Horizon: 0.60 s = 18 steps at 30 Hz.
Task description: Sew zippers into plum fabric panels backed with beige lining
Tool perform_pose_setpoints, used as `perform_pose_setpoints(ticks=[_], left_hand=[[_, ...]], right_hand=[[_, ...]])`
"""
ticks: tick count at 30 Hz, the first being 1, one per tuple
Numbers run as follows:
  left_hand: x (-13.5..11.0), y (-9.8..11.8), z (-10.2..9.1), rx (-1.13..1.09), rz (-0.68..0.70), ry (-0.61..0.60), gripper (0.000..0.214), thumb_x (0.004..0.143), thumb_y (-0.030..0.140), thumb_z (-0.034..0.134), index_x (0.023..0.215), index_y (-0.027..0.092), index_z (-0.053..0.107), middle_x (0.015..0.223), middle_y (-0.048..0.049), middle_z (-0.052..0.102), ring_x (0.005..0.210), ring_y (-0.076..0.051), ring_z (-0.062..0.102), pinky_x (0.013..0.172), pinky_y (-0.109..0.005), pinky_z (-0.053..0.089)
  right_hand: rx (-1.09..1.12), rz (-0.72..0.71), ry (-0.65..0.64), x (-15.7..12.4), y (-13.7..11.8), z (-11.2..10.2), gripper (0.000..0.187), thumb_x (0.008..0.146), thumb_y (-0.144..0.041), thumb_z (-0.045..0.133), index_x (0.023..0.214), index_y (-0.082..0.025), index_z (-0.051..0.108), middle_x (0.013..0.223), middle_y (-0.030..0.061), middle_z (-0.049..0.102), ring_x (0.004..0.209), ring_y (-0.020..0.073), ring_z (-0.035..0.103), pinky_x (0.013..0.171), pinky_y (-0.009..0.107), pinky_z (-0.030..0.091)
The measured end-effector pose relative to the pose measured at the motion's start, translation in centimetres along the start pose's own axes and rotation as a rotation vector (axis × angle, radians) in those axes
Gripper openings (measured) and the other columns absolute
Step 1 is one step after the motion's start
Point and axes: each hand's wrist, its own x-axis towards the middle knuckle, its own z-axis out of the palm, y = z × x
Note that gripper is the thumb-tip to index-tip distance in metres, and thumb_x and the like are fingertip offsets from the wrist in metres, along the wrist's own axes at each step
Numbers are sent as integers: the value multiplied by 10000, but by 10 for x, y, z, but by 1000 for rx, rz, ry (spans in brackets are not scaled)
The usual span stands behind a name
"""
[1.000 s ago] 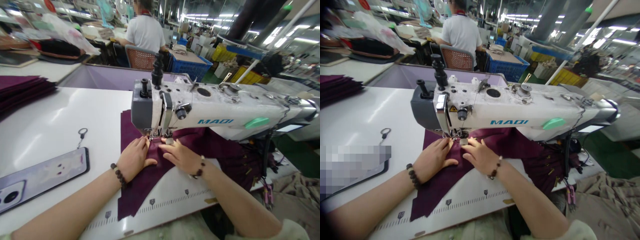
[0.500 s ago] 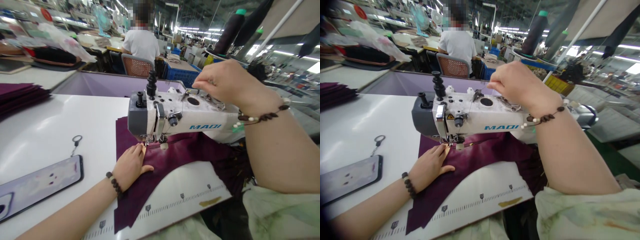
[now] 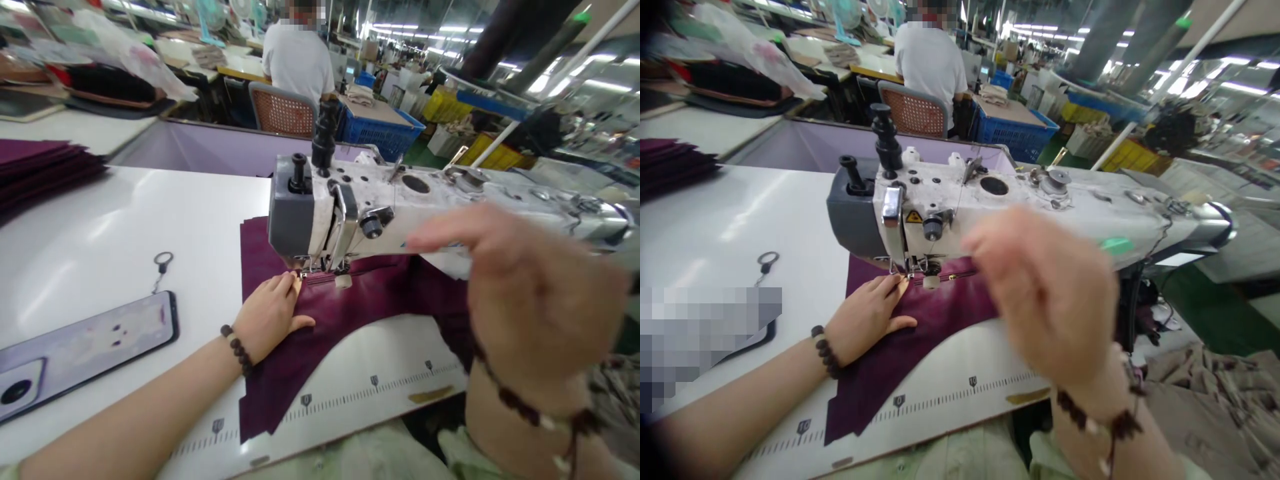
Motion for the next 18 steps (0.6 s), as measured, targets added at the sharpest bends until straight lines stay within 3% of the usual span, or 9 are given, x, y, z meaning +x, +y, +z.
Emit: perform_pose_setpoints(ticks=[1,3,6,8,11,18], left_hand=[[0,0,1,-8,2,4,655,715,564,579,1097,31,547,1063,-167,561,970,-269,528,843,-356,434],[0,-1,3,-20,6,12,634,723,567,569,1086,48,552,1072,-163,559,980,-265,528,857,-354,429],[-1,-1,5,-17,17,22,640,723,586,552,1082,57,551,1091,-166,553,995,-265,527,879,-354,421],[-1,0,6,-2,19,14,672,710,592,559,1086,35,546,1109,-184,546,1026,-275,520,903,-352,410],[0,0,6,21,15,-4,683,704,585,568,1097,27,540,1133,-198,538,1078,-287,503,938,-360,395],[2,-1,6,-3,-5,-21,689,710,583,559,1110,22,528,1134,-209,540,1110,-302,489,948,-384,398]], right_hand=[[57,-106,-137,-18,-6,16,269,912,-252,325,832,-204,577,824,14,633,802,129,589,705,236,470],[36,-128,-352,-45,-5,53,225,894,-255,388,856,-163,590,833,51,634,779,161,587,710,277,488],[-137,10,-414,-64,16,108,302,864,-263,452,1087,-81,545,1077,156,575,1014,255,521,908,430,416],[-107,93,-480,-69,33,132,351,860,-243,459,1170,-85,499,1166,162,526,1136,257,442,979,461,352],[-19,115,-514,-73,48,145,334,862,-208,438,1181,-128,495,1221,134,495,1203,230,382,1023,475,293],[20,112,-509,-76,50,143,360,871,-216,410,1221,-174,482,1224,123,497,1199,231,395,1028,505,270]])
